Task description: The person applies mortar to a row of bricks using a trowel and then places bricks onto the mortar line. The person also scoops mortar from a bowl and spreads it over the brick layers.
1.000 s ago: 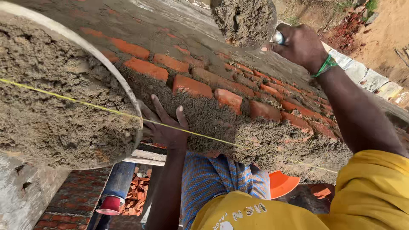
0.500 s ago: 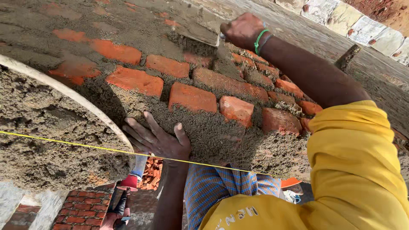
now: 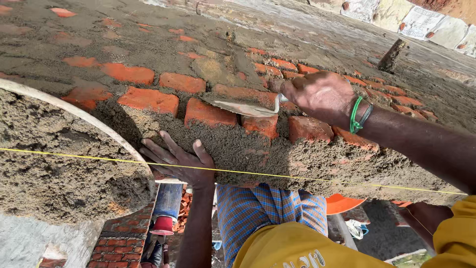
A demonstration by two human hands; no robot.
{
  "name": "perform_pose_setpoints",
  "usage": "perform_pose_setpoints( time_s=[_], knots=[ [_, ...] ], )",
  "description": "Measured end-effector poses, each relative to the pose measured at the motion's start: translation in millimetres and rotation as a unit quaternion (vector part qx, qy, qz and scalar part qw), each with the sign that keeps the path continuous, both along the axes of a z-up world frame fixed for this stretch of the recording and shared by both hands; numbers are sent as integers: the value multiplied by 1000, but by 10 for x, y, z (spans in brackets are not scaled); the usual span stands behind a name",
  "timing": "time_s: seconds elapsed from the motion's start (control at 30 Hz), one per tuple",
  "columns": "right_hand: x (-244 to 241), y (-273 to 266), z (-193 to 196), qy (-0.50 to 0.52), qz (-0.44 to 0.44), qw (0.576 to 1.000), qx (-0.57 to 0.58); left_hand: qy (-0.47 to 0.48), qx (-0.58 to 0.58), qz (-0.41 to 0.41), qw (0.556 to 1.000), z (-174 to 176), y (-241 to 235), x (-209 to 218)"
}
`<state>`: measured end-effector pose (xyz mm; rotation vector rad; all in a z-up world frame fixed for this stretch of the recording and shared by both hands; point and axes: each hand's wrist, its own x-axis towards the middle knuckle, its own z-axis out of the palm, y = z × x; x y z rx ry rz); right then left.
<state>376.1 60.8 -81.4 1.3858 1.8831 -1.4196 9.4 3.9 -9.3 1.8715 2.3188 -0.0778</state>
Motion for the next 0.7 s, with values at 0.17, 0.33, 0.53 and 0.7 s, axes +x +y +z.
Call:
perform_pose_setpoints(
  time_s=[0.17,0.33,0.53,0.7],
  knots=[
    [-224,709,-1323,-57,103,988,101,-4,-4,-9,1000,-47,1,-41],
    [-807,1093,-2350,-122,102,978,137,-17,3,-23,1000,-64,-24,-79],
    [-1380,1303,-1674,-94,239,957,135,-11,-39,8,999,-32,0,-87],
    [-1143,1089,-561,-57,288,930,219,-15,-36,20,999,44,-6,-79]
  ],
)
